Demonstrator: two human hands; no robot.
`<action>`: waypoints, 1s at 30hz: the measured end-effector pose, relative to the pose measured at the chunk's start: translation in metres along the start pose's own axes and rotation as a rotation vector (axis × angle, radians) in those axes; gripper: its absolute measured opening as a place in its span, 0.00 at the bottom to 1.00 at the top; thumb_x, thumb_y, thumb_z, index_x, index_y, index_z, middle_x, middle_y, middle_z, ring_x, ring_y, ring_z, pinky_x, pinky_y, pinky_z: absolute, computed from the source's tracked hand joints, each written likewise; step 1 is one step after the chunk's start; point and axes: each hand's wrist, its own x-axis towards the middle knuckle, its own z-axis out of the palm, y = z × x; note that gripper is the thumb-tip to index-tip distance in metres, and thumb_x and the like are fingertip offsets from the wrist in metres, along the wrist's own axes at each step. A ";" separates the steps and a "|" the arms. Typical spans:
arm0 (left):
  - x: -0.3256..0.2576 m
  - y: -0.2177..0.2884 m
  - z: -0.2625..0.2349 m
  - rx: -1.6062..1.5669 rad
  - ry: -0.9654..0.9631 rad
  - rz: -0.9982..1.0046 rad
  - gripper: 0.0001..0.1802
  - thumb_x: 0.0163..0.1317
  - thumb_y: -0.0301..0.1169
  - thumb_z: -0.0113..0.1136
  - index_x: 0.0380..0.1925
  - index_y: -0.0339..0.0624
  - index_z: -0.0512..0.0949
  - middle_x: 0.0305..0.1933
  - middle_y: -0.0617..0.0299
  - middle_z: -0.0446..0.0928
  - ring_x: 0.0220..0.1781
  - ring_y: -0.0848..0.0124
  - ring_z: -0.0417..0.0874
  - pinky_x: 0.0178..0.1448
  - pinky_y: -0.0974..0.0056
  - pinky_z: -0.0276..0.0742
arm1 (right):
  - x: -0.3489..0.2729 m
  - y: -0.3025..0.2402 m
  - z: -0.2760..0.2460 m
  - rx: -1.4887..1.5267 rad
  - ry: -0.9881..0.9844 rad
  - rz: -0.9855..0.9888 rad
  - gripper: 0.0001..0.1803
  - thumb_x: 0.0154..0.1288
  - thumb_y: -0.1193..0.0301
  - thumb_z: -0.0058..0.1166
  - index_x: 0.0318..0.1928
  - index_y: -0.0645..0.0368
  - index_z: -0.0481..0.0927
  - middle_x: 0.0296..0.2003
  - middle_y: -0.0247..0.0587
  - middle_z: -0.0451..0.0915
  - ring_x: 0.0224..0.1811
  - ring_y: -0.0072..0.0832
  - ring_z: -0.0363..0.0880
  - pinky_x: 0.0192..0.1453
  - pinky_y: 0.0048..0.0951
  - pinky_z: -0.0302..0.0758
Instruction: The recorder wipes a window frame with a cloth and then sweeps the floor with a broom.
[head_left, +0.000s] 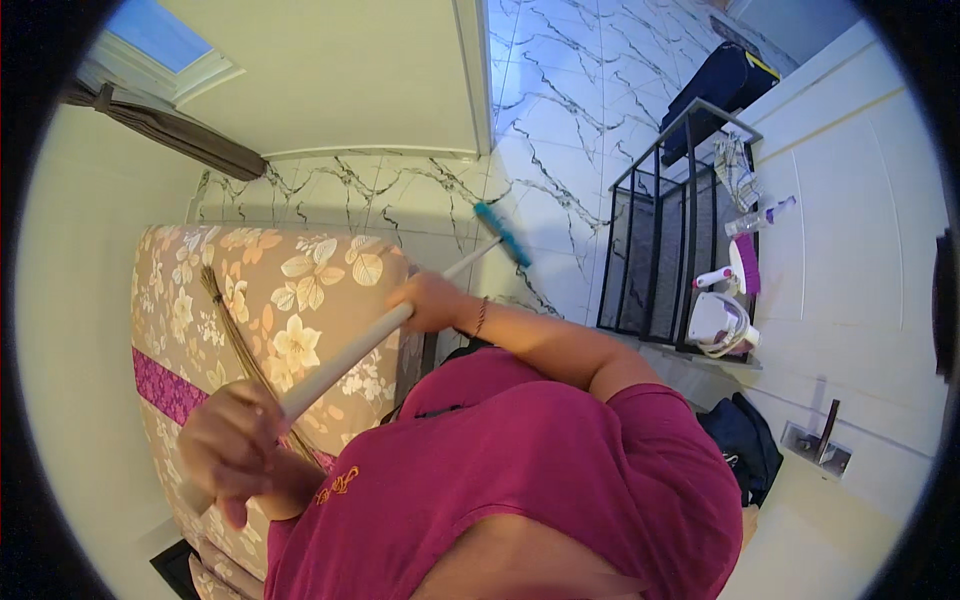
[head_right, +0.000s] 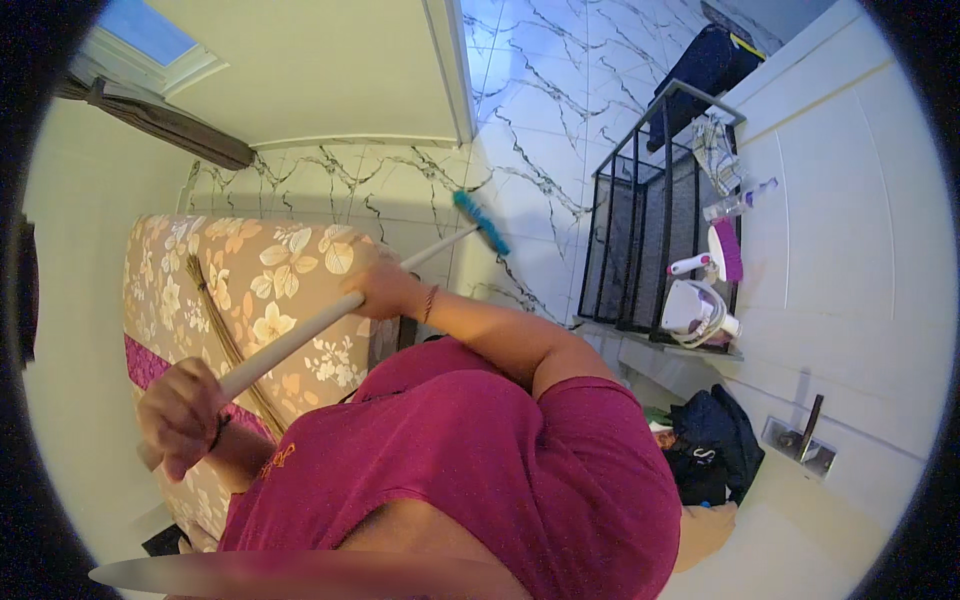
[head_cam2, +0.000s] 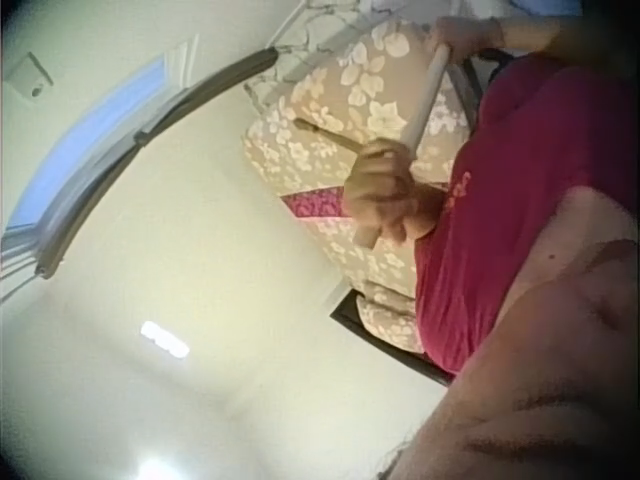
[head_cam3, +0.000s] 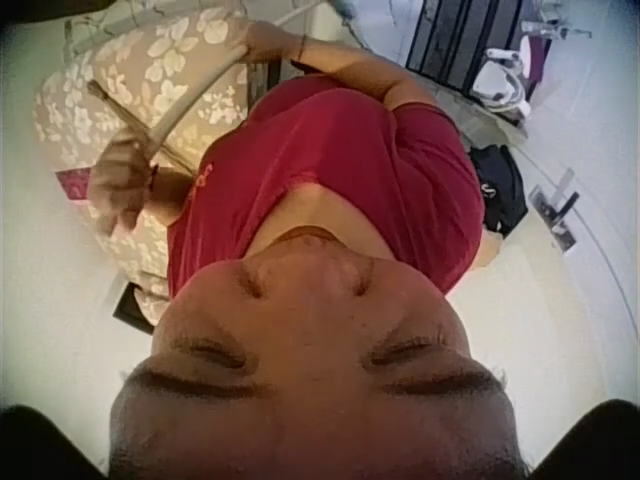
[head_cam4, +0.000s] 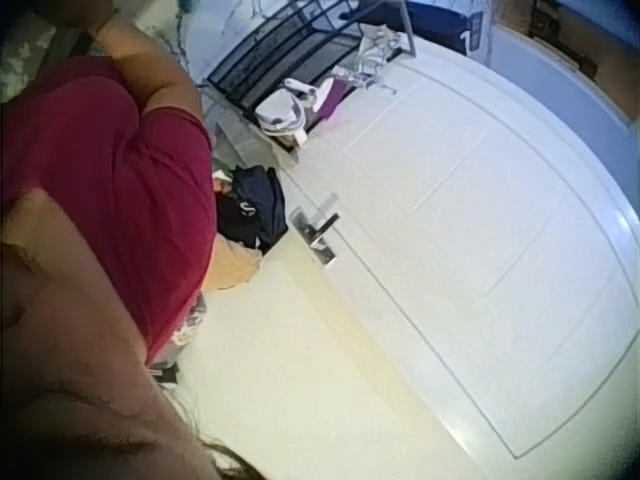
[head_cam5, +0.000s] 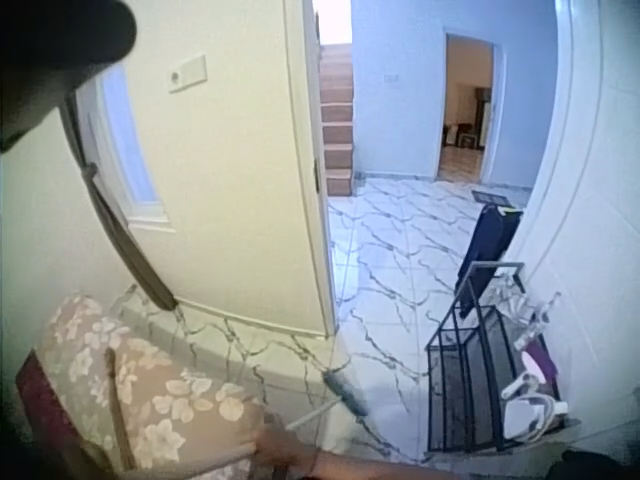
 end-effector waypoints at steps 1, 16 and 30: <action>0.014 0.000 -0.009 -0.023 -0.135 0.001 0.23 0.59 0.47 0.57 0.12 0.44 0.72 0.07 0.71 0.62 0.09 0.76 0.63 0.25 0.65 0.67 | 0.008 0.000 0.003 0.019 -0.048 -0.053 0.09 0.48 0.62 0.56 0.24 0.52 0.75 0.22 0.43 0.76 0.28 0.45 0.76 0.31 0.41 0.72; -0.047 -0.082 -0.056 0.102 0.350 -0.589 0.20 0.54 0.42 0.59 0.16 0.35 0.71 0.21 0.57 0.72 0.27 0.65 0.75 0.43 0.54 0.73 | 0.031 0.101 -0.013 -0.168 0.019 0.288 0.06 0.50 0.63 0.56 0.28 0.49 0.79 0.25 0.42 0.79 0.30 0.44 0.77 0.35 0.41 0.73; 0.047 -0.081 -0.093 0.591 -0.143 -0.402 0.19 0.49 0.44 0.65 0.15 0.42 0.71 0.12 0.63 0.68 0.19 0.67 0.74 0.37 0.59 0.74 | 0.178 0.096 0.022 0.291 -0.248 -0.109 0.15 0.58 0.65 0.52 0.22 0.63 0.72 0.20 0.49 0.72 0.25 0.40 0.74 0.30 0.35 0.67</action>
